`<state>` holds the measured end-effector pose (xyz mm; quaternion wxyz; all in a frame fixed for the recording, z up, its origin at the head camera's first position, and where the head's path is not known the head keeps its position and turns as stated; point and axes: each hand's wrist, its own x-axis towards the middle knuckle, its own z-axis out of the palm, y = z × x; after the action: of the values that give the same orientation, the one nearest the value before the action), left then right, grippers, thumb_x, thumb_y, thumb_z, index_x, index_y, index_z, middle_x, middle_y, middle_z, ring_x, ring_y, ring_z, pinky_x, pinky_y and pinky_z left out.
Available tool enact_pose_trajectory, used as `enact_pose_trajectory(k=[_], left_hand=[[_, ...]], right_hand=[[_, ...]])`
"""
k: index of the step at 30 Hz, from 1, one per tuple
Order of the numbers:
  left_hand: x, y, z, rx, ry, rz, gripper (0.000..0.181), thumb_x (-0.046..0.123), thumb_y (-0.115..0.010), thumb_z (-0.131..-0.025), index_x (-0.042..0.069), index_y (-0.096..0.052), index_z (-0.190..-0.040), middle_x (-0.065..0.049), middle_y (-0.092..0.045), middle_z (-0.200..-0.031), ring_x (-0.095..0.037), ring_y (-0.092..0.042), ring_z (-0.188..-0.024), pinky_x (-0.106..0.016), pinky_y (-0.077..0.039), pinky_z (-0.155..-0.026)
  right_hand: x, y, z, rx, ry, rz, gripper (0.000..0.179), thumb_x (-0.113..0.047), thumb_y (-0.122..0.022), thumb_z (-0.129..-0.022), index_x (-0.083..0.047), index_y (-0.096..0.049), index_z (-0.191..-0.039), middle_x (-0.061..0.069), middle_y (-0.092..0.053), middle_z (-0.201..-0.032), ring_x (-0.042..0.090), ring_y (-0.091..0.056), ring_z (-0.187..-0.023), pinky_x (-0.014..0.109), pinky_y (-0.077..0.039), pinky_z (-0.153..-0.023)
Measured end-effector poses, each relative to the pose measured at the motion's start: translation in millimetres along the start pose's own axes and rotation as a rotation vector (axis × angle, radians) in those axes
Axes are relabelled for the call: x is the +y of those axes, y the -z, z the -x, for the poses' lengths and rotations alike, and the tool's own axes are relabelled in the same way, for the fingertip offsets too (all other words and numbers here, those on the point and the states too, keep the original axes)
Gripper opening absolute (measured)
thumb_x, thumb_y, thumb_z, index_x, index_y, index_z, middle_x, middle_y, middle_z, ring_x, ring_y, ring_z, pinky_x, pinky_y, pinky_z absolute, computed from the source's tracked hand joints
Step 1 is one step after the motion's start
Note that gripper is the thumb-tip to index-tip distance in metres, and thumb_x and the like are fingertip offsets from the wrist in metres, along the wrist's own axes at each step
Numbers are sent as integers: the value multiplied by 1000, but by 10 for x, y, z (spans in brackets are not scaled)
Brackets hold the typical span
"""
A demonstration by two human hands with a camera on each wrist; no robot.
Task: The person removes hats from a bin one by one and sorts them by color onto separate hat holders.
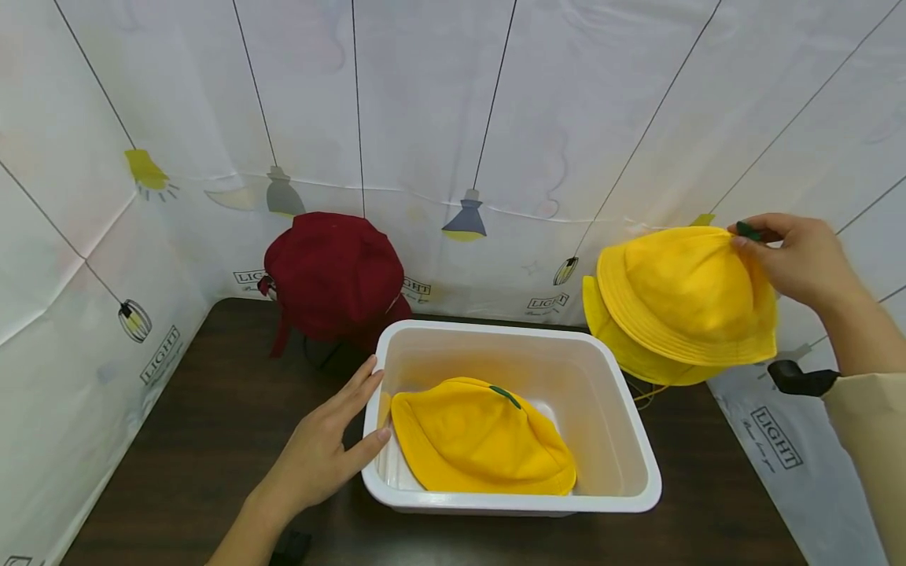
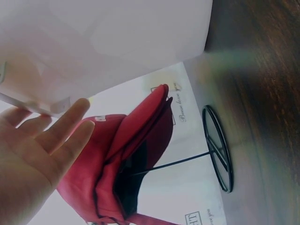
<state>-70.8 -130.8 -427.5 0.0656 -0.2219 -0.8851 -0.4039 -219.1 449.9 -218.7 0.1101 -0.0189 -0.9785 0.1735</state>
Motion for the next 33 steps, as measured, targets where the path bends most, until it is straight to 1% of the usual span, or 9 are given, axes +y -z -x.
enact_pose_trajectory(k=[3, 4, 9, 10, 11, 14, 15, 21, 33], left_hand=[[-2, -2, 0, 5, -11, -1, 69, 43, -66, -102, 16, -42, -162, 7, -27, -171, -28, -47, -146, -61, -48, -106], [-2, -2, -1, 6, -13, -2, 69, 42, -65, -102, 16, -43, -162, 7, -27, -172, -28, -47, -146, -61, -49, -106], [8, 4, -5, 5, -11, -3, 69, 42, -65, -102, 16, -43, -162, 6, -27, -172, -28, -47, -146, -61, -49, -105], [10, 5, -5, 5, -9, -4, 69, 41, -65, -102, 16, -43, -162, 6, -27, -172, -29, -47, -146, -61, -49, -105], [11, 6, -4, 5, -9, -5, 69, 41, -66, -102, 16, -43, -162, 6, -27, -171, -29, -47, -146, -61, -49, -105], [14, 9, -1, 6, -8, -5, 69, 41, -66, -102, 15, -43, -161, 6, -27, -171, -29, -47, -146, -61, -49, -105], [15, 9, 0, 7, -7, -6, 69, 41, -66, -102, 16, -43, -162, 5, -27, -171, -29, -47, -146, -61, -49, -105], [19, 6, 0, 11, -14, -8, 68, 41, -65, -102, 16, -43, -161, 5, -27, -171, -29, -48, -146, -60, -49, -105], [25, 3, -2, 16, -19, -6, 68, 41, -66, -102, 15, -44, -161, 5, -28, -171, -29, -49, -145, -61, -49, -105]], right_hand=[[15, -23, 15, -18, 5, 0, 49, -33, -49, -111, 9, -57, -137, 36, -56, -128, 50, -52, -110, 8, -35, -57], [17, -32, 21, -27, 9, -1, 50, -33, -49, -111, 9, -56, -137, 36, -55, -128, 51, -51, -111, 12, -41, -60], [32, -93, 25, -57, 29, 3, 49, -31, -49, -111, 9, -56, -137, 36, -56, -128, 52, -51, -113, 22, -44, -69], [38, -108, 23, -60, 30, -1, 49, -32, -50, -111, 9, -56, -137, 36, -56, -128, 52, -51, -113, 22, -43, -69], [45, -123, 20, -60, 30, -2, 49, -32, -50, -111, 9, -57, -137, 35, -57, -128, 51, -51, -113, 17, -40, -67], [58, -160, 18, -63, 31, -10, 50, -34, -50, -111, 8, -58, -137, 34, -57, -127, 50, -51, -113, 12, -39, -63], [61, -171, 16, -67, 32, -15, 51, -35, -50, -111, 8, -58, -137, 34, -57, -127, 50, -52, -113, 9, -36, -60], [78, -224, 23, -93, 25, -34, 52, -36, -51, -110, 8, -57, -138, 34, -56, -127, 50, -51, -112, 7, -37, -59], [138, -349, 59, -81, 22, -51, 45, -28, -53, -110, 9, -58, -135, 36, -57, -125, 49, -53, -111, 2, -34, -61]])
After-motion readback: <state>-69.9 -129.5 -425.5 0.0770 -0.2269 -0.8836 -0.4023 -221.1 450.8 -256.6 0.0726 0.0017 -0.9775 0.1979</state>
